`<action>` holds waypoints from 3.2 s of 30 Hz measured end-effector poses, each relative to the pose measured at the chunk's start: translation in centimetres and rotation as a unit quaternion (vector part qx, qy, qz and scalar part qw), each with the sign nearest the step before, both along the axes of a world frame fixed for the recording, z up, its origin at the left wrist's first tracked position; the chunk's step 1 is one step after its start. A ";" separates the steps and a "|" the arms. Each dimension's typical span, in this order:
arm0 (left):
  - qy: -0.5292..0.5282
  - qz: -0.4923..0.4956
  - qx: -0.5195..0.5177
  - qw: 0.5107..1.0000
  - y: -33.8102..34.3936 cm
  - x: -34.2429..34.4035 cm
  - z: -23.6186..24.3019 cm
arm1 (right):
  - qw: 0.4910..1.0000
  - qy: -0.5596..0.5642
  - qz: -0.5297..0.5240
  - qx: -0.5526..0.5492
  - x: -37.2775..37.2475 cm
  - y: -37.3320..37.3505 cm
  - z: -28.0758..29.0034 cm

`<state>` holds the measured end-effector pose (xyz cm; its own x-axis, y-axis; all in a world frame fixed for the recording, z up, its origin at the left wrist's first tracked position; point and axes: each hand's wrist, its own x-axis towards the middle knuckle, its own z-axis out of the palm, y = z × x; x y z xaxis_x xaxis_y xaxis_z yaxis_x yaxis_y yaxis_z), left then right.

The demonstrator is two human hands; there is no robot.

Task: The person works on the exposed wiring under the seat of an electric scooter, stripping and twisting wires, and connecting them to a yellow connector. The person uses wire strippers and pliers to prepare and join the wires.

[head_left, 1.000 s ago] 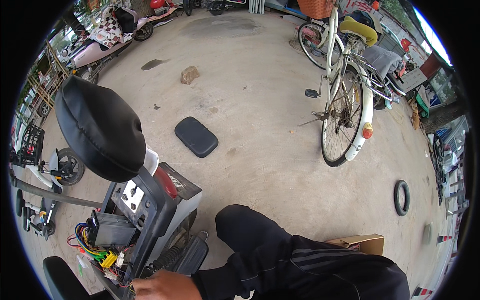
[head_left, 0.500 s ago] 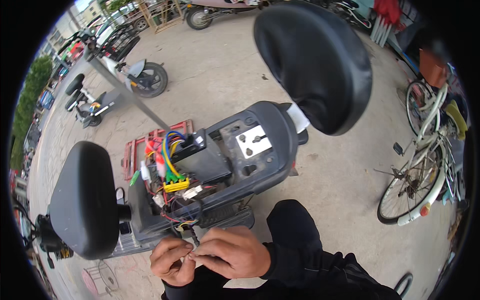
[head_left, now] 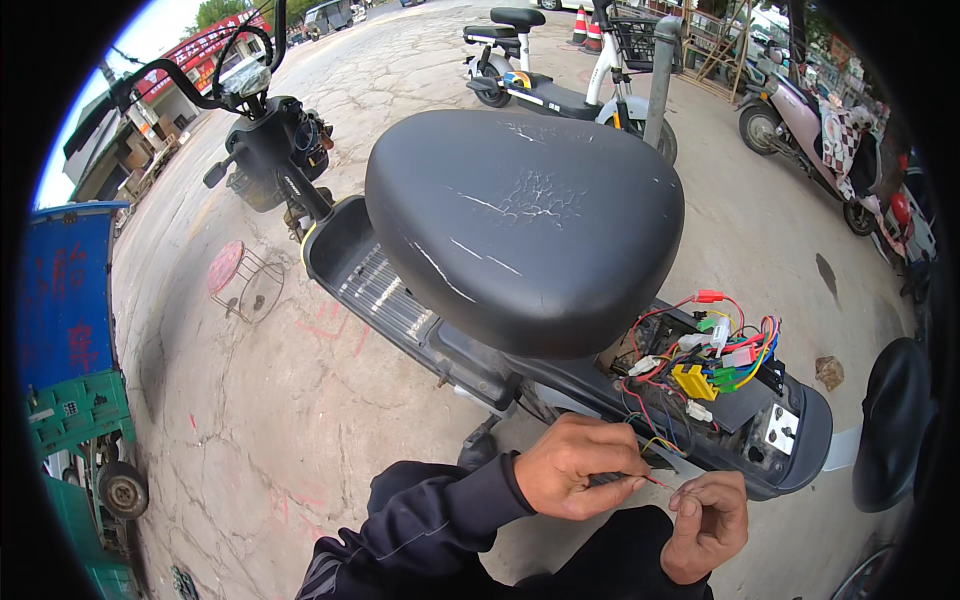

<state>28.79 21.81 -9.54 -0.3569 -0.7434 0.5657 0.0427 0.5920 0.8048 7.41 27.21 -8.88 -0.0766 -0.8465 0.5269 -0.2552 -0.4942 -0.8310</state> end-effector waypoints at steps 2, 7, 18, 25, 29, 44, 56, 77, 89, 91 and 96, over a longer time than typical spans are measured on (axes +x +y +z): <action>0.012 0.000 -0.021 1.000 -0.1 -0.2 -0.1 | 0.998 0.044 0.042 0.003 0.1 -0.5 0.3; 0.007 0.000 -0.040 0.999 0.1 -0.2 -0.2 | 0.997 0.064 0.041 0.000 1.1 -0.5 0.3; 0.019 -0.003 0.033 0.999 0.8 0.0 0.5 | 0.997 0.062 0.037 -0.006 0.9 -0.4 -0.2; 0.043 -0.010 0.042 0.998 1.0 0.0 0.2 | 0.997 0.069 0.034 -0.018 1.3 -0.4 0.1; 0.014 -0.037 0.064 0.997 1.1 0.0 0.2 | 0.996 0.070 0.029 -0.049 1.4 -0.7 0.4; -0.127 0.129 -0.109 0.978 -0.8 -0.7 3.2 | 0.998 0.013 -0.052 -0.018 -3.8 1.4 0.6; -0.279 -0.055 0.054 0.957 -2.1 -1.3 7.4 | 0.981 -0.038 -0.136 0.131 -2.4 7.4 2.1; -0.624 -0.184 0.059 0.757 -4.9 -0.5 12.3 | 0.754 -0.176 -0.474 0.419 16.7 23.5 10.7; -0.648 -0.344 -0.138 0.666 -12.6 -0.1 7.8 | 0.676 -0.294 -0.500 0.455 21.8 33.5 9.3; -0.681 -0.329 -0.137 0.640 -13.0 -0.7 7.6 | 0.649 -0.321 -0.510 0.463 22.7 36.3 8.4; -0.758 -0.220 -0.119 0.603 -12.5 -2.5 8.4 | 0.594 -0.341 -0.499 0.531 24.4 43.5 5.7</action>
